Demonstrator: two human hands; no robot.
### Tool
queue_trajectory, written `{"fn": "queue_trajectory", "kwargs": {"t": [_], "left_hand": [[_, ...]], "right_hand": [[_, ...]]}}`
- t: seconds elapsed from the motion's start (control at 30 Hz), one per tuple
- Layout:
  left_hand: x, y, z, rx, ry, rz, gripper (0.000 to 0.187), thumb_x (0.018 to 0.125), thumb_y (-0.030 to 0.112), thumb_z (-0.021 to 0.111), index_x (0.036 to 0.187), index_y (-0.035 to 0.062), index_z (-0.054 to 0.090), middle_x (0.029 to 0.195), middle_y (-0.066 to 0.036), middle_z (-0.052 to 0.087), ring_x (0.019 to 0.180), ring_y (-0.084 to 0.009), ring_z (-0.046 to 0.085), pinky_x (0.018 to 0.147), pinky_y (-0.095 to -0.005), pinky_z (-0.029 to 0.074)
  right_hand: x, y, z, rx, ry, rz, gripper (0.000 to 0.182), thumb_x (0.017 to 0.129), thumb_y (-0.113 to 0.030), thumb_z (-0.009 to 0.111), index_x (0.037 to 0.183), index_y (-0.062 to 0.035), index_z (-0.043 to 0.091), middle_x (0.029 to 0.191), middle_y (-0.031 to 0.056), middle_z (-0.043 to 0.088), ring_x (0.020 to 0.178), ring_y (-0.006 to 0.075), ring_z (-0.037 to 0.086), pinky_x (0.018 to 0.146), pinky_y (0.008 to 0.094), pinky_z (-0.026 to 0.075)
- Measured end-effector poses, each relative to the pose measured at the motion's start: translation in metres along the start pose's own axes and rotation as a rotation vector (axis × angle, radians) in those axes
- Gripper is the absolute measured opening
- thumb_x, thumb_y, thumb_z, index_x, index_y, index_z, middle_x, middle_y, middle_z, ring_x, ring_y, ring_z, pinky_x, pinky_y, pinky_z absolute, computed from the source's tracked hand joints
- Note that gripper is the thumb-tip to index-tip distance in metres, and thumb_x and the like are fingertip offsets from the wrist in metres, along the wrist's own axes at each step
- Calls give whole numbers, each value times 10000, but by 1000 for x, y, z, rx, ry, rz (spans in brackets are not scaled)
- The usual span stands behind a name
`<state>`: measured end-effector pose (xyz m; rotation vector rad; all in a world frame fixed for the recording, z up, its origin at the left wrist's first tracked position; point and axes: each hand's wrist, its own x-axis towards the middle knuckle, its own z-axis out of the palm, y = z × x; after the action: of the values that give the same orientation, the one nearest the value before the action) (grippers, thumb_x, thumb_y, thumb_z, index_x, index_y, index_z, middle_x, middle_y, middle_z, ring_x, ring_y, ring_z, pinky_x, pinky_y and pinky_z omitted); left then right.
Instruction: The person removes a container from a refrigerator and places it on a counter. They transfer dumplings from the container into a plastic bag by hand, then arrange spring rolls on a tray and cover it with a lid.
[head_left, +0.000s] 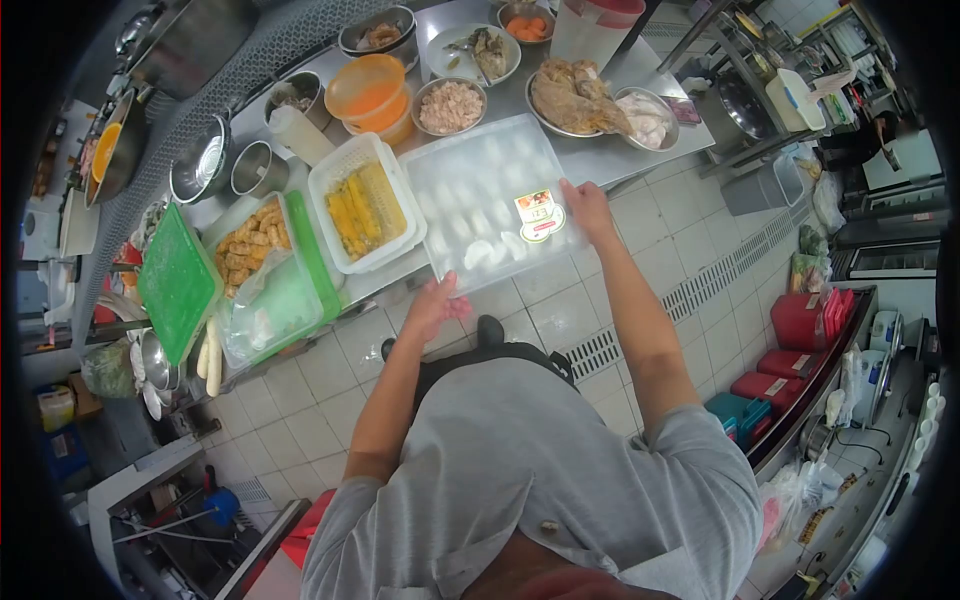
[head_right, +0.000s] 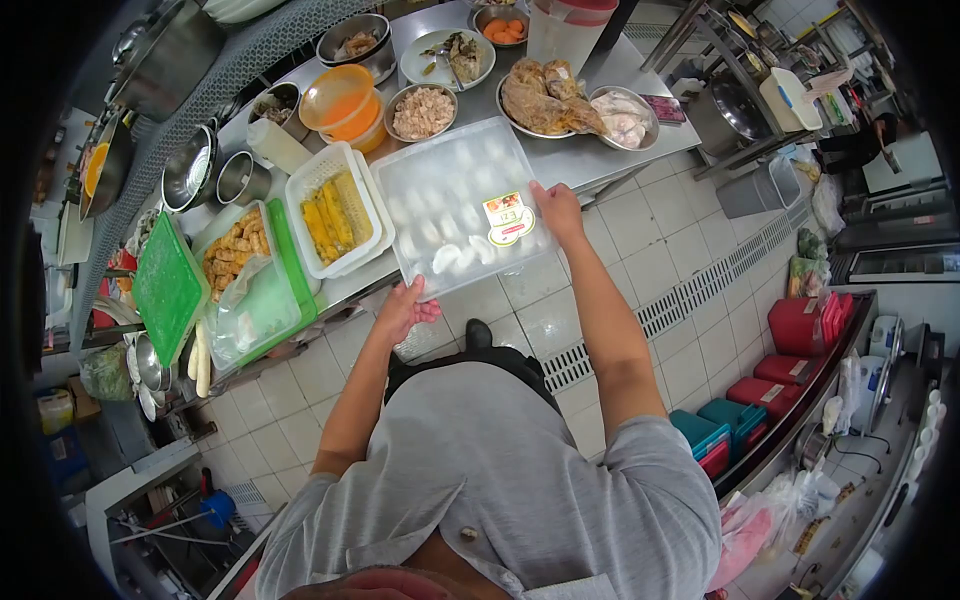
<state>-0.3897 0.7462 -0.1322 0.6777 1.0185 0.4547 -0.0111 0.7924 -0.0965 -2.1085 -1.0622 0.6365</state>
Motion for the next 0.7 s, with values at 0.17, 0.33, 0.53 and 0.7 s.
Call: {"fn": "queue_trajectory", "kwargs": {"t": [0.17, 0.33, 0.53, 0.7], "left_hand": [[3, 15, 1, -44, 53, 57, 560, 985, 536, 636, 1203, 34, 518, 933, -138, 667, 774, -229, 706, 687, -358, 595], [6, 12, 2, -51, 83, 45, 651, 982, 539, 632, 1322, 7, 472, 1020, -180, 649, 793, -245, 695, 698, -373, 601], [14, 9, -1, -61, 23, 2, 677, 973, 582, 621, 1268, -16, 503, 979, -168, 660, 825, -269, 709, 707, -396, 604], [21, 11, 0, -81, 34, -35, 721, 962, 614, 618, 1282, -20, 497, 1000, -175, 660, 858, -291, 713, 736, -418, 601]], "right_hand": [[-1, 0, 0, 132, -26, 92, 676, 930, -587, 633, 905, 87, 676, 859, 238, 693, 803, 319, 679, 762, 433, 528], [-54, -4, -8, 449, -180, 368, 797, 963, -676, 515, 980, 103, 681, 884, 211, 681, 661, 275, 662, 532, 391, 559], [-43, 9, 2, 430, -233, 348, 777, 934, -738, 514, 878, 22, 662, 721, 102, 638, 519, 182, 599, 423, 310, 488], [-31, 9, 3, 440, -291, 424, 809, 943, -721, 518, 1033, 70, 658, 844, 137, 664, 574, 241, 637, 457, 364, 530]]}}
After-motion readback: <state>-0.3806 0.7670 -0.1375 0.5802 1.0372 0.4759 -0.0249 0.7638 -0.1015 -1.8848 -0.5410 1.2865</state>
